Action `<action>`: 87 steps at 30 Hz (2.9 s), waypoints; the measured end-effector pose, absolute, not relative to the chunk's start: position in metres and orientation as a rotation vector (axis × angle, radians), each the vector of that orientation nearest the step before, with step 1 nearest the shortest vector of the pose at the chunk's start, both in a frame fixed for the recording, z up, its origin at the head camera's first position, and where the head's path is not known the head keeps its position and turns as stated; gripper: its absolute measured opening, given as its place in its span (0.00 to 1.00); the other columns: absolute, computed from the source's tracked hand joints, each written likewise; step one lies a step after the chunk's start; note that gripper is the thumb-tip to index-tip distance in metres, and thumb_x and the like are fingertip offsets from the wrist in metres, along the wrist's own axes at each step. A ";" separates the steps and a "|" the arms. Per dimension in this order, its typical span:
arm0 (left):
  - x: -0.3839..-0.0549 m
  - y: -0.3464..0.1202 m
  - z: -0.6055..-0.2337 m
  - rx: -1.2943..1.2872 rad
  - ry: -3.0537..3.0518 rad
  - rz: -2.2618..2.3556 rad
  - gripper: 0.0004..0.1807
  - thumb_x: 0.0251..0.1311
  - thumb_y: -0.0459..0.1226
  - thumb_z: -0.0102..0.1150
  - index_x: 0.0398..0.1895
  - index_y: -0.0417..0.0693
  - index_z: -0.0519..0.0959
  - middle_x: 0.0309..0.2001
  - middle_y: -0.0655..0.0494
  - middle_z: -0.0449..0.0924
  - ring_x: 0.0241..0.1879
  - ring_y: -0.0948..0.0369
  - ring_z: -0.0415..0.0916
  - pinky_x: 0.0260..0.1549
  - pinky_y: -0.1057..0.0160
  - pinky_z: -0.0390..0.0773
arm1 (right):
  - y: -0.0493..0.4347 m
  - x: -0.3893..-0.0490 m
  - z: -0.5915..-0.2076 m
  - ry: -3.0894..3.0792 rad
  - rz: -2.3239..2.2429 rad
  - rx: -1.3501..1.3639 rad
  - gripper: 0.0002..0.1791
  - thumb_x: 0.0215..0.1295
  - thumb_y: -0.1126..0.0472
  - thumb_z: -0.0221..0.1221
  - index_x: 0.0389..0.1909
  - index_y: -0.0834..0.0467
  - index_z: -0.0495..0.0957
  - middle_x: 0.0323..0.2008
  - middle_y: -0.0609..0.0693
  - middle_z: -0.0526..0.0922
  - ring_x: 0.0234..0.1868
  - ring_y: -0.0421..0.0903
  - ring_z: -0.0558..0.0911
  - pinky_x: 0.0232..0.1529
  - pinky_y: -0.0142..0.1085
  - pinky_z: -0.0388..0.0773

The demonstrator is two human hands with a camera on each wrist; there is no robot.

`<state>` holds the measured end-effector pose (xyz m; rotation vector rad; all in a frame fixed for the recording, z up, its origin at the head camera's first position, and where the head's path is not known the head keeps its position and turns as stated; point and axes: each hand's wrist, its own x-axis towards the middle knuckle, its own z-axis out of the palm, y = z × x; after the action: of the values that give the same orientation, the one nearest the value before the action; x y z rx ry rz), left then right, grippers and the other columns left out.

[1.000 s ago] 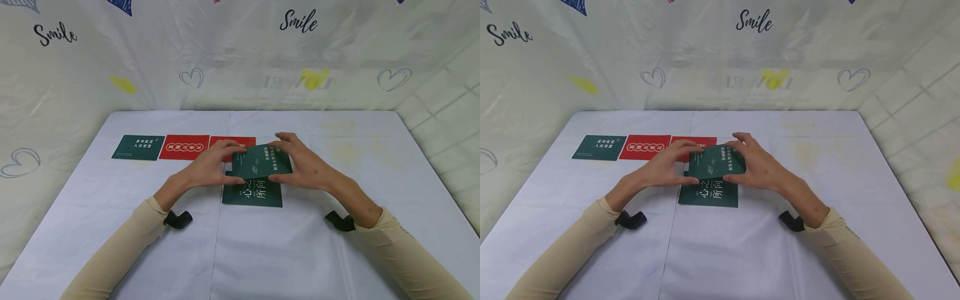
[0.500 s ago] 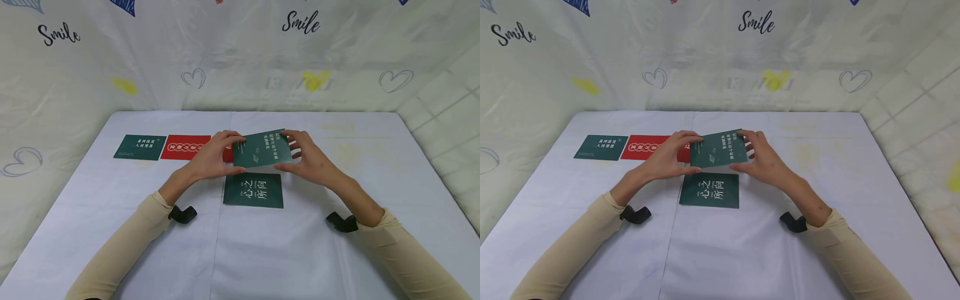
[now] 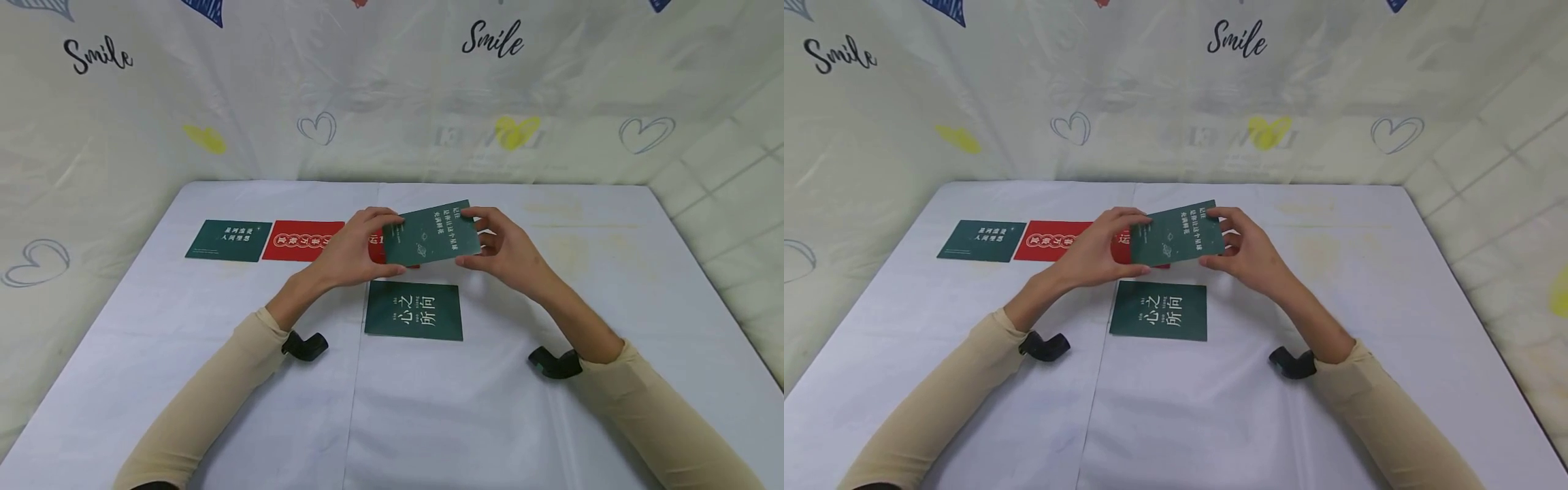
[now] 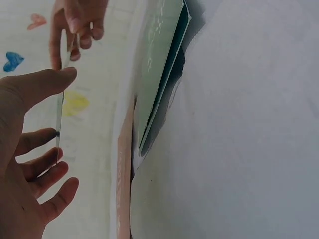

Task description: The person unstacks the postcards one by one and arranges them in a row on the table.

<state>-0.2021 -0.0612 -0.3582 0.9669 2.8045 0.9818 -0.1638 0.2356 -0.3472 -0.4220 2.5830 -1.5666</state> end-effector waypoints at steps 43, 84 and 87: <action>-0.214 -0.030 -0.364 0.738 2.709 1.272 0.49 0.56 0.47 0.77 0.79 0.50 0.64 0.69 0.48 0.71 0.62 0.54 0.75 0.56 0.56 0.86 | 0.245 -0.169 -0.352 2.400 -1.968 -0.209 0.47 0.62 0.73 0.69 0.78 0.52 0.58 0.53 0.43 0.79 0.41 0.35 0.88 0.44 0.25 0.84; -0.216 -0.004 -0.375 0.639 2.745 1.290 0.45 0.59 0.43 0.76 0.78 0.44 0.66 0.59 0.48 0.80 0.55 0.54 0.81 0.53 0.58 0.86 | 0.253 -0.170 -0.360 2.687 -1.592 0.126 0.54 0.61 0.65 0.72 0.83 0.57 0.50 0.56 0.53 0.74 0.38 0.28 0.81 0.39 0.17 0.78; -0.216 -0.004 -0.376 0.623 2.743 1.285 0.44 0.59 0.43 0.76 0.77 0.44 0.67 0.57 0.48 0.82 0.54 0.54 0.82 0.52 0.58 0.86 | 0.254 -0.170 -0.360 2.738 -1.479 0.141 0.54 0.61 0.63 0.73 0.83 0.59 0.52 0.57 0.56 0.73 0.39 0.31 0.79 0.37 0.19 0.74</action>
<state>-0.2155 -0.0036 -0.3759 0.6230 2.7432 1.2846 -0.1700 0.2535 -0.3597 0.1413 2.7376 -1.4789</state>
